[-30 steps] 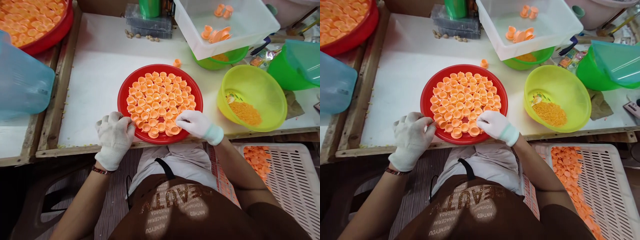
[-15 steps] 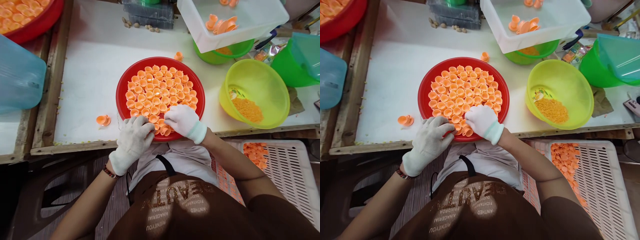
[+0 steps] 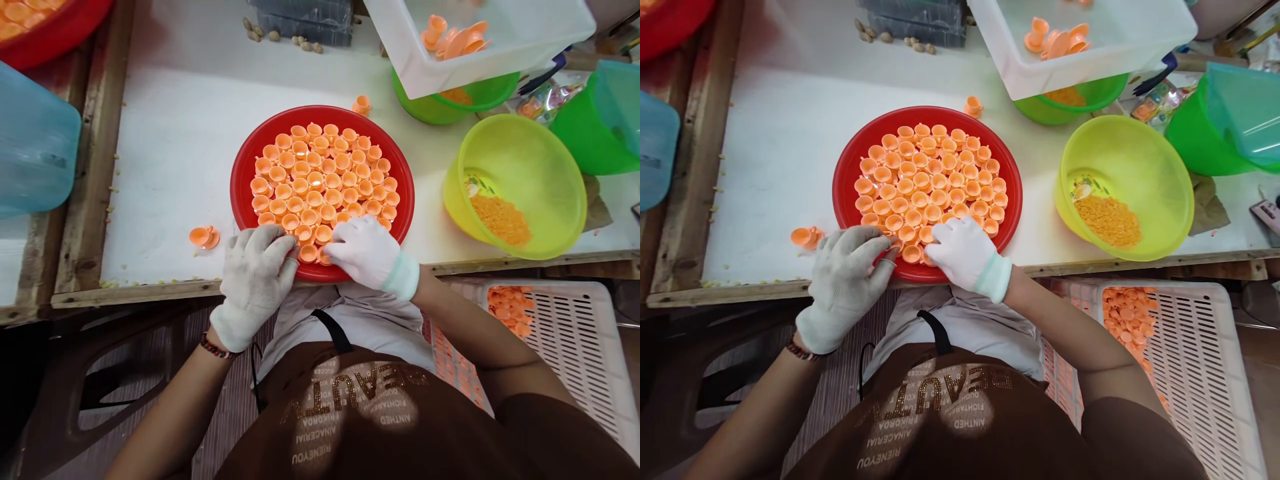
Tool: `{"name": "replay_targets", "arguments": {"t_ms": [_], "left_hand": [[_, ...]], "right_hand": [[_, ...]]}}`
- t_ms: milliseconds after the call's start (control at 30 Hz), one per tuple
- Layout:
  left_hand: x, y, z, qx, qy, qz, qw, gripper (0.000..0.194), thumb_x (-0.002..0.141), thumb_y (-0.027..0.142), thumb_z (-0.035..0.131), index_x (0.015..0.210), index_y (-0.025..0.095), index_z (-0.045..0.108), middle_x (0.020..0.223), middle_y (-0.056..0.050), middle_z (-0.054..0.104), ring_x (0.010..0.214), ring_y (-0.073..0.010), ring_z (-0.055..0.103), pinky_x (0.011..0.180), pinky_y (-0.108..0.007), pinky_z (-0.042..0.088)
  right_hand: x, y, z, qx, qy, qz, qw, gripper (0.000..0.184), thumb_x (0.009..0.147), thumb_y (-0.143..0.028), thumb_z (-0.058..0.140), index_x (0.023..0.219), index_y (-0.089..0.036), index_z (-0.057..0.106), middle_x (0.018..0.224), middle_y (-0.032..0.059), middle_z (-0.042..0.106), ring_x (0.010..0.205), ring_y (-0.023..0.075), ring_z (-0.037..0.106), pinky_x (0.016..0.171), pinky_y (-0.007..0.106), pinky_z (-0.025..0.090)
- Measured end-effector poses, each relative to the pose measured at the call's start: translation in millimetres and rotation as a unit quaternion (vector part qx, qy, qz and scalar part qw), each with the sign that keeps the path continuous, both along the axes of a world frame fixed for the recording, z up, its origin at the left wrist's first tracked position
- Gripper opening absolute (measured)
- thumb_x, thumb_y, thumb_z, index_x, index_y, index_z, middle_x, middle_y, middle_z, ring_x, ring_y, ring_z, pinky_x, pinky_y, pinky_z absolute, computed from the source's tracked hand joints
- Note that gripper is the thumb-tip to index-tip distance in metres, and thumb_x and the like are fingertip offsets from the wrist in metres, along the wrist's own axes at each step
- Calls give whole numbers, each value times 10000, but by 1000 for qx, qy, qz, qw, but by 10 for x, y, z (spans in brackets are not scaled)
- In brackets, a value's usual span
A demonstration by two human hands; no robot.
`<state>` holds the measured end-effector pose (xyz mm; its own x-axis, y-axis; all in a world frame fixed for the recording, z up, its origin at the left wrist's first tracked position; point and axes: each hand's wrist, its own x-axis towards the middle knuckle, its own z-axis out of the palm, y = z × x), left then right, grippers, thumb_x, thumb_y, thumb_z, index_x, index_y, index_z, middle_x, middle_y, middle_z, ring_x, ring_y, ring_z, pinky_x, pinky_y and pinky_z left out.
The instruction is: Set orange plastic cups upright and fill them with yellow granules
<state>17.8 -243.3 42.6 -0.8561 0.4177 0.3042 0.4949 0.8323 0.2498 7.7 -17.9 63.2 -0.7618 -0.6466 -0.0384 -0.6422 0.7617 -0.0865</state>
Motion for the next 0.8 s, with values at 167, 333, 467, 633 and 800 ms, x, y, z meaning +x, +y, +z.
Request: {"name": "replay_targets", "arguments": {"t_ms": [167, 333, 467, 633, 800], "left_hand": [[-124, -51, -50, -4, -3, -74, 997, 155, 976, 298, 593, 1017, 243, 732, 1200, -80, 746, 1019, -297, 683, 866, -477, 519], [52, -266, -167, 99, 32, -1, 995, 271, 980, 271, 619, 1230, 191, 684, 1401, -169, 671, 1280, -351, 637, 1082, -552, 503], [176, -393, -218, 96, 11, 27, 995, 302, 979, 257, 610, 1267, 214, 692, 1450, -170, 638, 1406, -356, 557, 1182, -580, 434], [57, -362, -131, 119, 8, 100, 988, 206, 999, 347, 594, 1097, 225, 728, 1299, -136, 693, 1258, -294, 645, 1092, -496, 514], [-127, -291, -86, 9, -17, 79, 997, 233, 974, 400, 616, 983, 199, 734, 1383, -181, 645, 1321, -389, 582, 1079, -581, 503]], "right_hand": [[172, 230, -118, -71, -2, 0, 997, 290, 1073, -278, 498, 1004, -192, 767, 983, 88, 710, 829, 223, 537, 731, 391, 343], [407, 804, -168, -231, 38, -183, 955, 335, 1078, -230, 439, 1252, -199, 723, 1183, 130, 716, 1090, 271, 637, 941, 452, 505], [536, 945, -226, -262, 35, -229, 937, 306, 1058, -272, 511, 1271, -201, 719, 1219, 142, 708, 1132, 293, 654, 1002, 495, 525], [479, 709, -259, -269, 52, -144, 951, 246, 1042, -274, 551, 1164, -186, 746, 1116, 137, 729, 1029, 287, 670, 913, 469, 534], [414, 633, -269, -269, 45, -144, 951, 244, 1032, -256, 540, 1129, -197, 756, 1090, 130, 735, 978, 280, 665, 868, 451, 523]]}}
